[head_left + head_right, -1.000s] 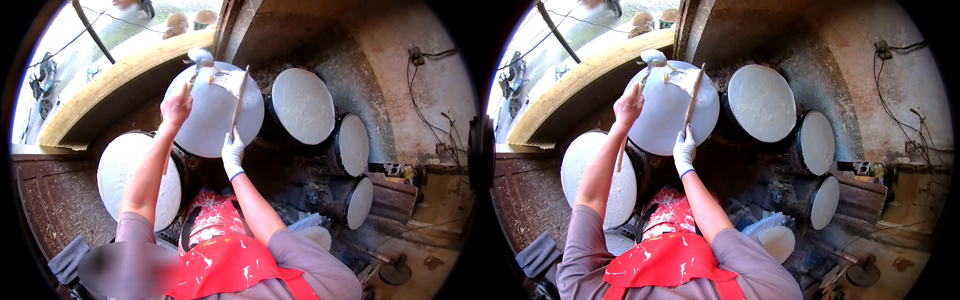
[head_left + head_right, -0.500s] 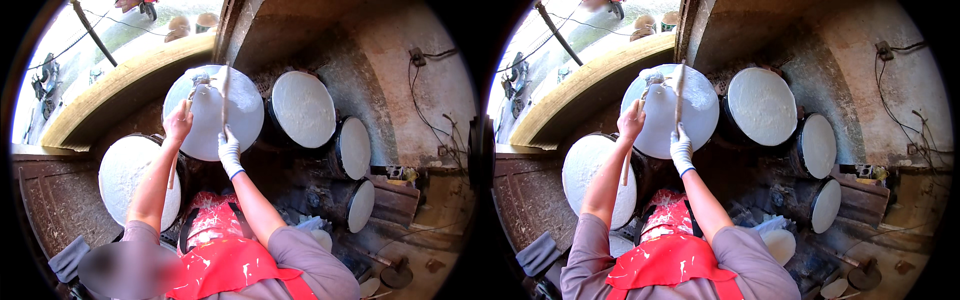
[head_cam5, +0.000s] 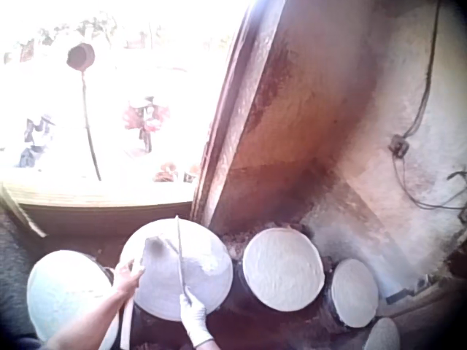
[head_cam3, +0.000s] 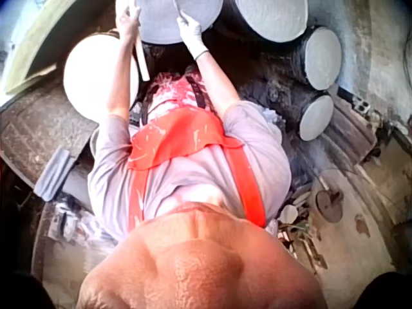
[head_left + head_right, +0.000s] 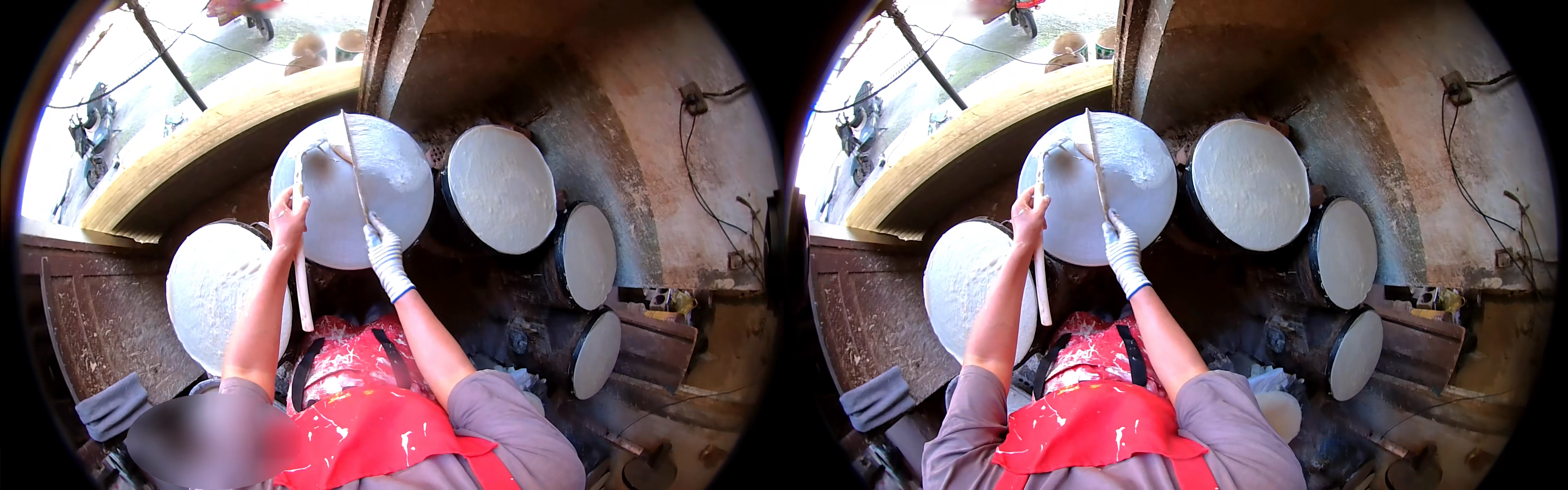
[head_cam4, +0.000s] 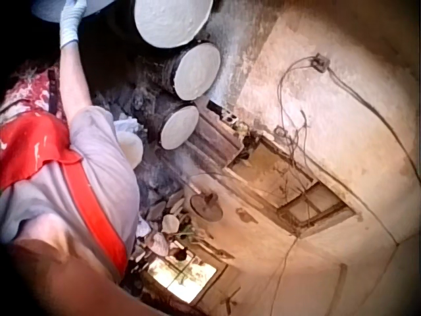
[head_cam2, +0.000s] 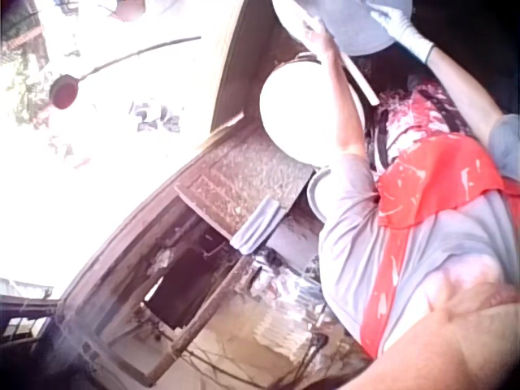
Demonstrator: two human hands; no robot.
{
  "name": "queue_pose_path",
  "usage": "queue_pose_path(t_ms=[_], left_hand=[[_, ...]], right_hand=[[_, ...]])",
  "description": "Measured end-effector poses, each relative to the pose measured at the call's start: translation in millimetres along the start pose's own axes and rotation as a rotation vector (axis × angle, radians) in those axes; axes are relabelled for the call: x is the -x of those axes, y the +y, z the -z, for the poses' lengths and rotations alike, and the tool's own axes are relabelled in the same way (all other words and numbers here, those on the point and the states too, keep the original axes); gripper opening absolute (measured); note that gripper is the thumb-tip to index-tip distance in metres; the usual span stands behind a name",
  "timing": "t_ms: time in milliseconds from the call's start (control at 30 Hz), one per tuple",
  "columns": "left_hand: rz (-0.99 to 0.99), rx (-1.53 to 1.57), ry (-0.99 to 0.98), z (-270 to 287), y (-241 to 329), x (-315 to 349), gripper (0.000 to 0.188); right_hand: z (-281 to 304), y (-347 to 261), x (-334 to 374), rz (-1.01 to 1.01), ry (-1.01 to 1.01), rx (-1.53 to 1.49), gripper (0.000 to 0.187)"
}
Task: The person spreads a thin layer of white batter onto several circular heated plates using a wooden spreader and a ladle. They then lift the cooked thin sheets from the plates using a long wooden tool and place them onto a stack.
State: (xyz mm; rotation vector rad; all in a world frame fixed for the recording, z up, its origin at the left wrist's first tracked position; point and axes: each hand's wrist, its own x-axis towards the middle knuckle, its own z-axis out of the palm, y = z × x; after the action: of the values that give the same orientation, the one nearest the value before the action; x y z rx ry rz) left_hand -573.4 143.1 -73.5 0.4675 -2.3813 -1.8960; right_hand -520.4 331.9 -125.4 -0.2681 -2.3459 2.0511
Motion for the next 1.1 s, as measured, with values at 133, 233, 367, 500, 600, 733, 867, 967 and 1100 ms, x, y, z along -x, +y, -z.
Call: queue_pose_path(t_ms=[133,233,367,500,600,733,867,967,1100], left_hand=[[0.096,0.134,-0.010,0.4,-1.2,7.4,0.014],[0.162,0.249,0.004,-3.0,-1.7,13.1,0.013],[0.213,0.392,0.036,0.5,-5.6,21.6,0.015],[0.248,0.428,0.093,4.4,-12.3,31.3,0.016],[0.292,0.498,0.141,-0.2,-8.3,37.5,0.018],[0.324,0.541,0.190,-0.5,-8.5,46.2,0.020],[0.353,0.616,0.205,2.2,-14.0,54.5,0.021],[0.382,0.625,0.201,4.2,-14.7,59.3,0.021],[0.405,0.724,0.221,4.7,-9.9,67.9,0.025]], right_hand=[[49.6,10.5,-8.6,0.019,0.180,0.072,0.034],[40.1,19.3,-10.4,-0.156,-0.002,-0.082,0.033],[24.5,7.0,-5.9,-0.322,-0.200,-0.336,0.028],[75.5,11.8,-24.7,-0.142,-0.045,-0.042,0.030],[92.0,17.2,-53.4,-0.124,-0.014,-0.036,0.030],[70.1,-8.1,-53.5,-0.555,-0.390,-0.100,0.030],[75.9,12.8,-46.5,-0.160,-0.497,-0.043,0.030],[116.3,0.4,-75.7,-0.053,-0.209,0.068,0.030],[106.1,-6.4,-99.1,-0.204,-0.347,0.068,0.029]])
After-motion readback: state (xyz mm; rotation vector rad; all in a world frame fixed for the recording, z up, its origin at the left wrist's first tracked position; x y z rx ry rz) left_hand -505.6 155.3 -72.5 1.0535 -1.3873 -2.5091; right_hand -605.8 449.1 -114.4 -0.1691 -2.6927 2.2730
